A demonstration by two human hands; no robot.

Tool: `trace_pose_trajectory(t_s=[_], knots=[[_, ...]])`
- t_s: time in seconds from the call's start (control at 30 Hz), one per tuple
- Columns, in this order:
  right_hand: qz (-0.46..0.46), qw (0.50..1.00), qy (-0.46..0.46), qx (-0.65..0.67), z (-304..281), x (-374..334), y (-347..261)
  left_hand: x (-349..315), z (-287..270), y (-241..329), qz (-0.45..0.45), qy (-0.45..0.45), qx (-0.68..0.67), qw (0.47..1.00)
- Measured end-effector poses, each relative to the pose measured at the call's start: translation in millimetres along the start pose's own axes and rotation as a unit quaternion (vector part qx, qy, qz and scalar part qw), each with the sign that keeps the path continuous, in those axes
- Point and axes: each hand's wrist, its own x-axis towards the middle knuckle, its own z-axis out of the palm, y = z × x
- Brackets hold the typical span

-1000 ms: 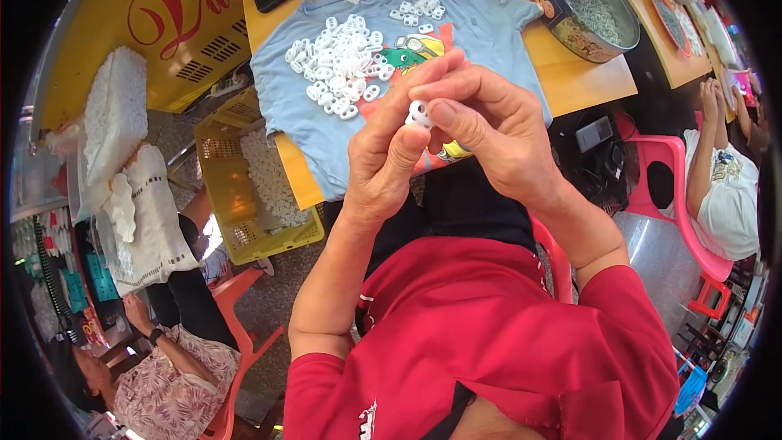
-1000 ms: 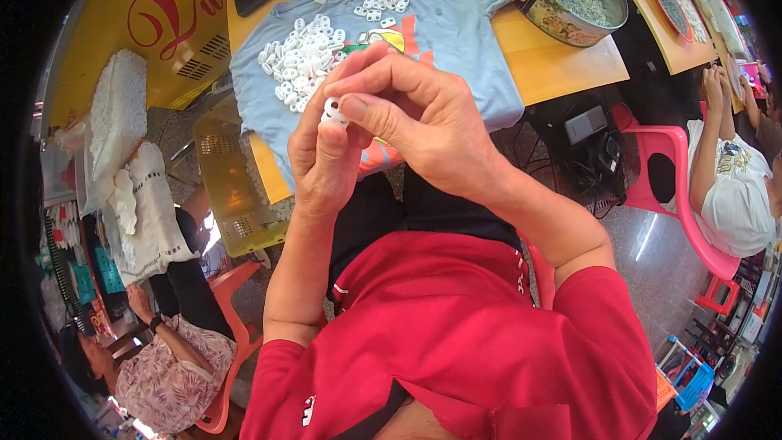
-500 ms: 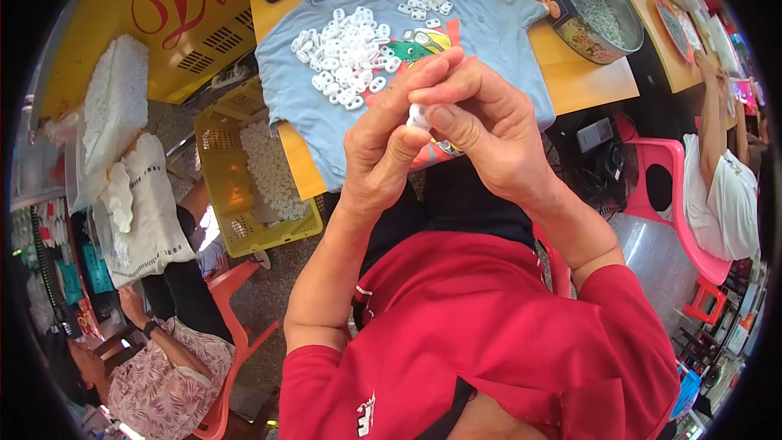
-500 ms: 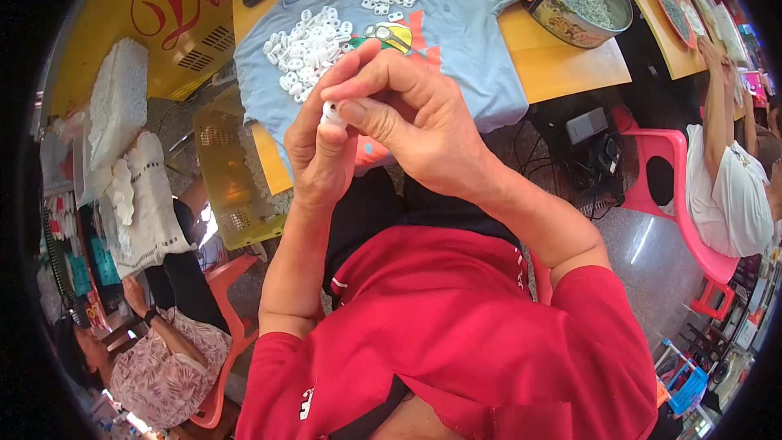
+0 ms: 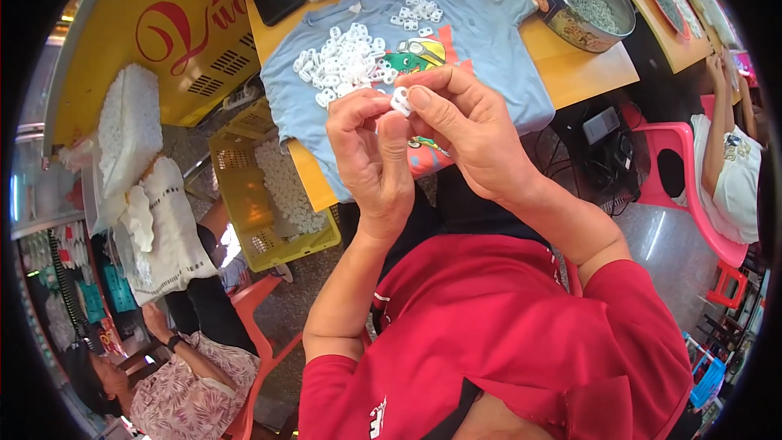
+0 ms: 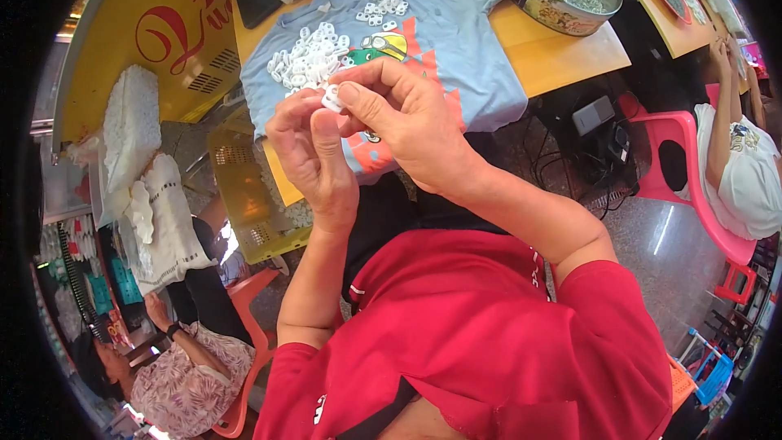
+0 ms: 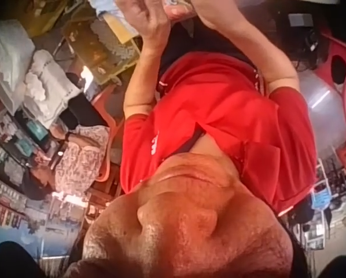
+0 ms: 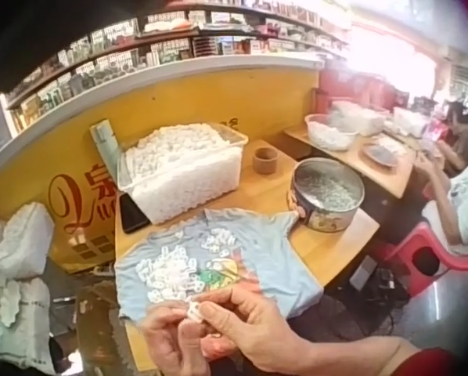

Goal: The recorder is sitting at a workstation, picking up and inspecting small white plastic components from a pile on a blue cloth and sorting them.

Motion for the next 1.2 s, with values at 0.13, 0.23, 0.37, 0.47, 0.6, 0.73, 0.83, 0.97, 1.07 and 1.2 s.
trace_pose_trajectory(t_s=[0.13,0.23,0.37,0.47,0.6,0.73,0.83,0.97,1.07,1.2], knots=[[-0.031,1.000,0.003,0.000,5.5,-0.9,2.2,-0.5,-1.2,-5.3,-0.070,0.045,-0.082,0.993],[-0.055,0.997,-0.024,-0.053,1.5,-1.1,7.6,8.3,14.4,9.6,-0.164,0.062,-0.166,0.970],[-0.051,0.997,-0.007,-0.062,5.5,-1.4,4.7,13.5,19.6,14.8,-0.250,0.003,-0.236,0.939],[-0.097,0.988,0.001,-0.121,7.1,-1.8,4.4,12.0,16.5,4.5,-0.223,-0.055,-0.258,0.938],[-0.048,0.994,-0.027,-0.097,9.4,-4.2,-7.6,9.7,14.5,2.7,-0.214,-0.068,-0.286,0.932],[-0.031,0.995,-0.043,-0.083,7.3,-5.0,-8.7,8.6,15.6,0.0,-0.202,-0.075,-0.287,0.933],[-0.032,0.994,-0.035,-0.100,8.0,-5.2,-8.6,8.4,15.6,2.4,-0.207,-0.069,-0.246,0.945],[-0.032,0.995,-0.031,-0.085,10.5,-6.6,-7.1,7.9,11.2,1.6,-0.203,-0.096,-0.229,0.947],[-0.042,0.993,-0.032,-0.101,10.7,-7.5,-6.8,4.9,10.3,-2.6,-0.196,-0.097,-0.257,0.941],[-0.019,0.995,-0.059,-0.075,11.3,-8.9,-12.1,1.3,11.1,-4.5,-0.192,-0.077,-0.252,0.945]])
